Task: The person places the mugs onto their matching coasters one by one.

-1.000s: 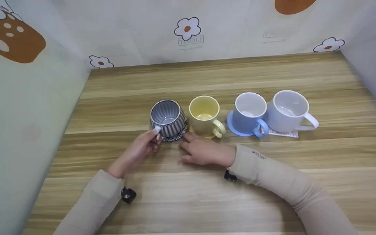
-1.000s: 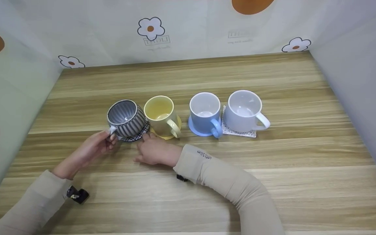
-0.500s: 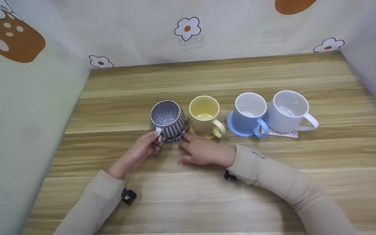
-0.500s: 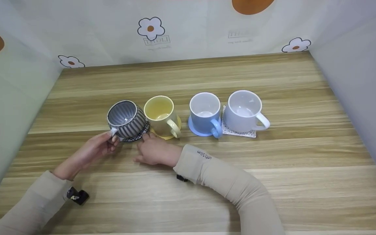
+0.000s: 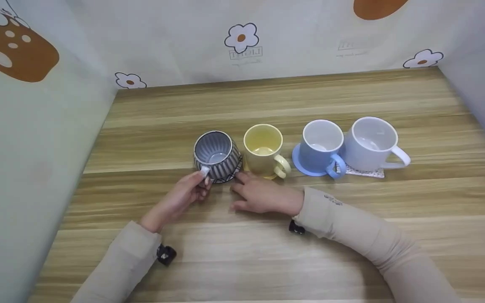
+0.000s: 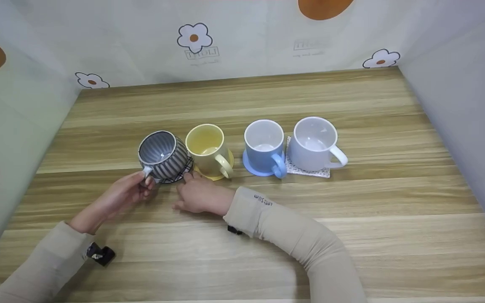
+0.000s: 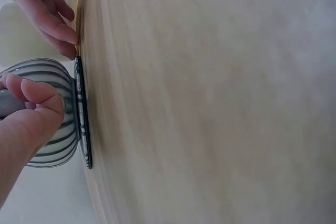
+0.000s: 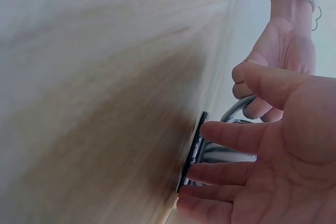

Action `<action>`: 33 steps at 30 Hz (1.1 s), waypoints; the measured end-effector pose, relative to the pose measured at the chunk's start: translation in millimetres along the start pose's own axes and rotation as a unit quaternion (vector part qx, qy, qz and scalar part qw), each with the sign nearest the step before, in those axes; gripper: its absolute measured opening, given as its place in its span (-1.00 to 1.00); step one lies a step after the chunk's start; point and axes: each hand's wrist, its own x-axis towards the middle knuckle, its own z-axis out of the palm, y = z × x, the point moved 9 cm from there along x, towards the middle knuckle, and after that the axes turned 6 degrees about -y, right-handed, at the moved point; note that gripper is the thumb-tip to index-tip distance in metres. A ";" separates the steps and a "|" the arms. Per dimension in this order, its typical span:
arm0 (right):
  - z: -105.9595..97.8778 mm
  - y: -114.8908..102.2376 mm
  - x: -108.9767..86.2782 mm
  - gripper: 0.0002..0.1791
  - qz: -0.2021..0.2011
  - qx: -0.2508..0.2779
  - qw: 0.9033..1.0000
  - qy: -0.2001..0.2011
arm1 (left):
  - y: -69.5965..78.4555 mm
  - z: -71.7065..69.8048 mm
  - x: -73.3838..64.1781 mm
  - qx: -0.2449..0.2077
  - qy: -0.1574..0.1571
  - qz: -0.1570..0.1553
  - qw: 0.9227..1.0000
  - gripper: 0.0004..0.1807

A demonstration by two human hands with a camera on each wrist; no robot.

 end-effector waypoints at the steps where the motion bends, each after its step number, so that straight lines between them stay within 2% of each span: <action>1: 0.1 0.0 0.0 -0.38 0.000 0.001 1.000 -0.001 | 0.1 0.2 -0.2 0.001 -0.001 0.001 1.000 -0.66; 13: 1.5 1.6 1.4 -0.37 0.003 0.000 1.000 -0.005 | 2.0 -0.3 -1.3 0.005 -0.005 0.009 1.000 -0.67; 18: 0.7 1.6 1.2 -0.38 0.003 0.002 1.000 -0.003 | 3.2 -3.6 -2.4 0.044 0.006 0.005 0.999 -0.66; 21: 0.2 1.7 0.2 -0.39 0.004 0.005 1.000 -0.002 | 3.6 -7.7 -3.4 0.075 0.026 0.000 0.997 -0.66; 24: -0.7 2.2 -0.8 -0.40 0.008 0.012 1.000 0.002 | 6.6 -12.5 -5.0 0.106 0.068 0.005 0.992 -0.68; 26: -1.8 2.4 -1.5 -0.41 0.010 0.017 1.000 0.006 | 12.3 -15.1 -7.9 0.153 0.106 0.021 0.982 -0.70; 28: -2.8 2.3 -2.4 -0.40 0.009 0.021 1.000 0.012 | 18.7 -16.3 -12.2 0.216 0.143 0.038 0.965 -0.73; 31: -3.7 1.6 -4.2 -0.40 -0.002 0.022 1.000 0.021 | 28.1 -15.4 -20.0 0.326 0.187 0.055 0.925 -0.73; 33: -4.1 1.4 -6.1 -0.40 -0.011 0.021 0.999 0.027 | 32.2 -14.4 -24.2 0.390 0.208 0.059 0.895 -0.63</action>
